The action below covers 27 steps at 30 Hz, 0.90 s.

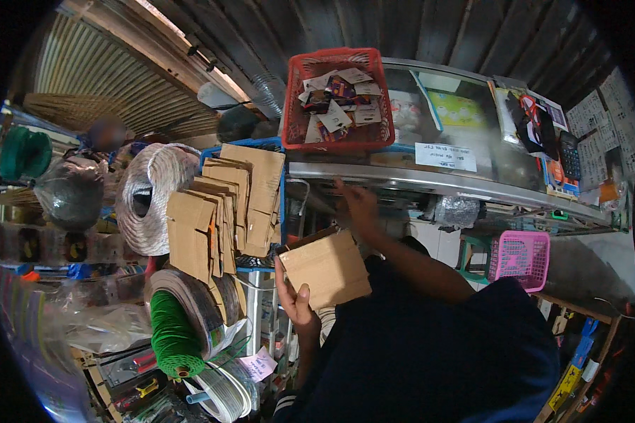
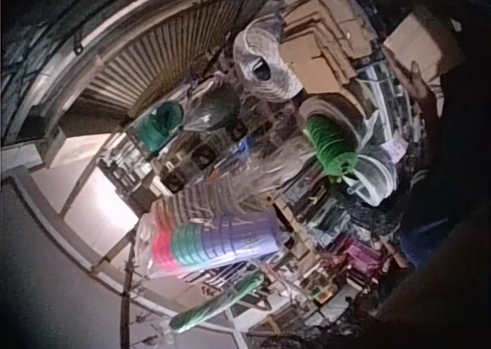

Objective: The person folds a cardboard sheet into a small box, secures it with tape after cutting a piece from a roll with scissors, and then places a small packaged item inside.

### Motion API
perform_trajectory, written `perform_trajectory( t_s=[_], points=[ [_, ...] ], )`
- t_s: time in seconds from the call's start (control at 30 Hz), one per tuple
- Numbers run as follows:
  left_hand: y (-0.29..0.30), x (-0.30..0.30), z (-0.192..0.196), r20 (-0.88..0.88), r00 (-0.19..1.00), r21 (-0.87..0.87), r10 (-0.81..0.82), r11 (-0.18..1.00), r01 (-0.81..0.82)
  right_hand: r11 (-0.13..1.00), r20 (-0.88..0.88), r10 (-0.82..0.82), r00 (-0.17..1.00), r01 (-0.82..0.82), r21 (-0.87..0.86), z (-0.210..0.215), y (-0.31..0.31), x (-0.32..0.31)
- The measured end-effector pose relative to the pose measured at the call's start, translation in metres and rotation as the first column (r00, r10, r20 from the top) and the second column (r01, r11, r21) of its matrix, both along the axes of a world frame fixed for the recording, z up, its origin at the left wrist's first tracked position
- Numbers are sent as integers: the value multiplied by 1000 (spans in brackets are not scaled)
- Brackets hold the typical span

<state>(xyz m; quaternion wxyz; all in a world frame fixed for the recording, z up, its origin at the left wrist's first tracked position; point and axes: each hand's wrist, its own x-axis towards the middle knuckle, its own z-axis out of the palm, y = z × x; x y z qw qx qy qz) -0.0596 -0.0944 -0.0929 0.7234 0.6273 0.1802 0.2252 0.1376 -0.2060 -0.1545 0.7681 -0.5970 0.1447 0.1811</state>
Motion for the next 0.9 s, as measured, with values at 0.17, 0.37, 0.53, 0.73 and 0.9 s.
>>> perform_trajectory(
  t_s=[0.17, 0.37, 0.53, 0.73, 0.9],
  points=[
    [-1, 4, 24, 32, 999, 54, 1, 999, -3, 900, 440, 382, 812, -435, 22, 75, -57, -9],
    [-13, 13, 10, 0, 1000, 155, -19, 988, 19, 844, 615, 535, 579, -408, -349, 101, -84, -7],
    [-35, 9, -6, -103, 990, 162, 101, 983, -83, 817, 730, 569, 379, -161, -553, 72, -95, -4],
    [-60, 1, -19, -224, 966, -251, 128, 950, -184, 746, 691, 645, 325, -75, -662, 41, -109, -1],
    [-80, -14, -42, -206, 956, -326, 211, 906, -270, 856, 514, 516, 685, -434, -281, 21, -96, -9]
  ],
)
